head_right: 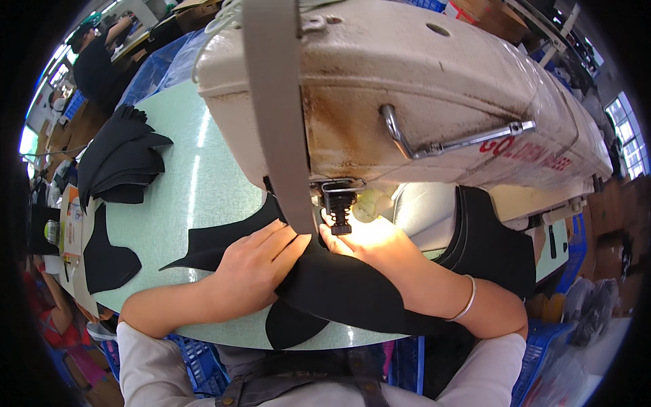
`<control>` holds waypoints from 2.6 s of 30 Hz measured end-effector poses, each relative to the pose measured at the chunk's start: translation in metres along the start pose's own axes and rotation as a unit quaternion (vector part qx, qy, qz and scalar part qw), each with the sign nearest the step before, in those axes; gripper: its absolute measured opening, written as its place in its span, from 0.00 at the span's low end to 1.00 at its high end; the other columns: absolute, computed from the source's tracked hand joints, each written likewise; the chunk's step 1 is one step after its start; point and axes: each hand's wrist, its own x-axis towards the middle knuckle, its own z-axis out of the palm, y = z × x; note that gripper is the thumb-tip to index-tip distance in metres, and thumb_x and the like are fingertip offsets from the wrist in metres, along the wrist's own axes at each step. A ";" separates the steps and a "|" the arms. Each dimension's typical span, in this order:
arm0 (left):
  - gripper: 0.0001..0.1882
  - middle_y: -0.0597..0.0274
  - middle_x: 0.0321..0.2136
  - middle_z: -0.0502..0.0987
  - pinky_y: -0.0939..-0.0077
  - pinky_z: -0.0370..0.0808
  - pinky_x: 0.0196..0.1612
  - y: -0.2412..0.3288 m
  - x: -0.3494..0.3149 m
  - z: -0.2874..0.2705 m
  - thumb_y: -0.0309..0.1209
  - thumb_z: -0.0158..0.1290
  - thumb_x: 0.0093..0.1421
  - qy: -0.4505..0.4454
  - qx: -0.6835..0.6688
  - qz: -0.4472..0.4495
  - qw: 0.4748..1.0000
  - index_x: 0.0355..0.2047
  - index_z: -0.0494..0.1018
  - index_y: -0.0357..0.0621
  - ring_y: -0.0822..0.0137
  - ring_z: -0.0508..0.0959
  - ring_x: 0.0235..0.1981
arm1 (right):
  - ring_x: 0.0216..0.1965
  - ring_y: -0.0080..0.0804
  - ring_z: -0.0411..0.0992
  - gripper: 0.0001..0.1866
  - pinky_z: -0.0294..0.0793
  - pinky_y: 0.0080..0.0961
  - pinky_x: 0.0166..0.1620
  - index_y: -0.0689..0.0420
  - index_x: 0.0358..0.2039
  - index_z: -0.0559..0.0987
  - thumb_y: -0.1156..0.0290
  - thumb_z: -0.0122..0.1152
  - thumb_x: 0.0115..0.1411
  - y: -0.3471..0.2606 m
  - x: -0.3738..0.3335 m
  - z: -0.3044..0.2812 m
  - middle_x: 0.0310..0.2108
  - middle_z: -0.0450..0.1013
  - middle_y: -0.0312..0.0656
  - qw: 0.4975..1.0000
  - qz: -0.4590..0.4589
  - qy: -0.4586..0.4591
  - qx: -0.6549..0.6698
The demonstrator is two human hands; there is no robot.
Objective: The person sews black fabric pieces together by aligning their edges and feeding them through a sewing machine.
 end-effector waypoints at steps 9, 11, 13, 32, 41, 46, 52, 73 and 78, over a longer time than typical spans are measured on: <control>0.34 0.37 0.56 0.63 0.50 0.69 0.56 0.018 -0.009 -0.016 0.21 0.56 0.45 -0.103 0.009 -0.037 0.994 0.57 0.65 0.34 0.38 0.64 0.60 | 0.47 0.43 0.71 0.26 0.70 0.35 0.45 0.66 0.51 0.71 0.66 0.55 0.53 -0.006 -0.004 0.008 0.45 0.71 0.50 0.987 -0.031 0.049 -0.148; 0.35 0.38 0.56 0.64 0.50 0.68 0.57 0.013 -0.007 -0.016 0.20 0.56 0.44 -0.101 -0.005 -0.036 0.994 0.57 0.65 0.34 0.38 0.63 0.60 | 0.44 0.41 0.72 0.22 0.71 0.33 0.44 0.65 0.48 0.73 0.70 0.57 0.53 -0.009 0.001 0.001 0.43 0.72 0.48 0.995 0.033 0.070 0.063; 0.37 0.41 0.54 0.65 0.50 0.66 0.58 0.007 -0.005 -0.015 0.19 0.57 0.42 -0.098 -0.035 -0.039 0.994 0.58 0.65 0.36 0.38 0.63 0.60 | 0.35 0.36 0.74 0.12 0.73 0.27 0.41 0.62 0.41 0.77 0.81 0.60 0.54 -0.008 0.007 0.000 0.36 0.75 0.43 0.972 0.046 0.138 0.183; 0.35 0.48 0.54 0.64 0.47 0.65 0.59 -0.028 0.004 -0.022 0.21 0.56 0.47 -0.141 -0.063 0.016 0.988 0.59 0.66 0.43 0.40 0.60 0.62 | 0.48 0.43 0.74 0.21 0.73 0.33 0.52 0.63 0.52 0.74 0.76 0.53 0.56 -0.013 0.000 0.001 0.49 0.73 0.50 0.988 -0.001 -0.009 -0.154; 0.28 0.43 0.53 0.66 0.50 0.68 0.55 -0.007 0.003 -0.006 0.25 0.53 0.52 -0.065 -0.011 -0.018 0.998 0.56 0.67 0.34 0.41 0.67 0.56 | 0.38 0.40 0.74 0.14 0.73 0.37 0.42 0.62 0.40 0.77 0.77 0.55 0.51 -0.016 0.006 0.008 0.36 0.73 0.46 0.981 0.007 0.067 -0.184; 0.29 0.47 0.53 0.67 0.54 0.69 0.56 -0.024 0.001 -0.013 0.21 0.54 0.49 -0.080 -0.051 -0.001 0.995 0.55 0.69 0.38 0.41 0.66 0.58 | 0.36 0.45 0.74 0.18 0.73 0.37 0.39 0.63 0.41 0.76 0.79 0.55 0.47 -0.014 0.004 0.009 0.35 0.73 0.48 0.996 0.030 0.021 -0.081; 0.32 0.53 0.54 0.68 0.52 0.65 0.64 -0.049 0.010 -0.025 0.14 0.55 0.44 -0.116 -0.123 -0.005 0.986 0.53 0.73 0.49 0.46 0.62 0.64 | 0.33 0.45 0.73 0.08 0.74 0.36 0.38 0.60 0.36 0.77 0.76 0.55 0.54 0.000 0.005 0.000 0.30 0.73 0.43 0.993 0.026 0.112 0.008; 0.32 0.57 0.52 0.69 0.51 0.65 0.63 -0.054 0.015 -0.018 0.12 0.54 0.44 -0.103 -0.156 -0.010 0.982 0.52 0.73 0.48 0.50 0.65 0.62 | 0.31 0.40 0.74 0.05 0.73 0.33 0.35 0.58 0.30 0.78 0.72 0.60 0.52 0.025 0.002 0.000 0.28 0.74 0.44 0.986 -0.012 0.131 -0.102; 0.29 0.58 0.50 0.70 0.50 0.68 0.58 -0.061 0.014 -0.019 0.15 0.55 0.44 -0.085 -0.124 0.021 0.988 0.50 0.74 0.46 0.53 0.67 0.60 | 0.34 0.41 0.74 0.11 0.73 0.35 0.40 0.58 0.32 0.79 0.73 0.60 0.45 0.022 0.005 -0.003 0.30 0.74 0.46 0.991 0.024 0.114 -0.071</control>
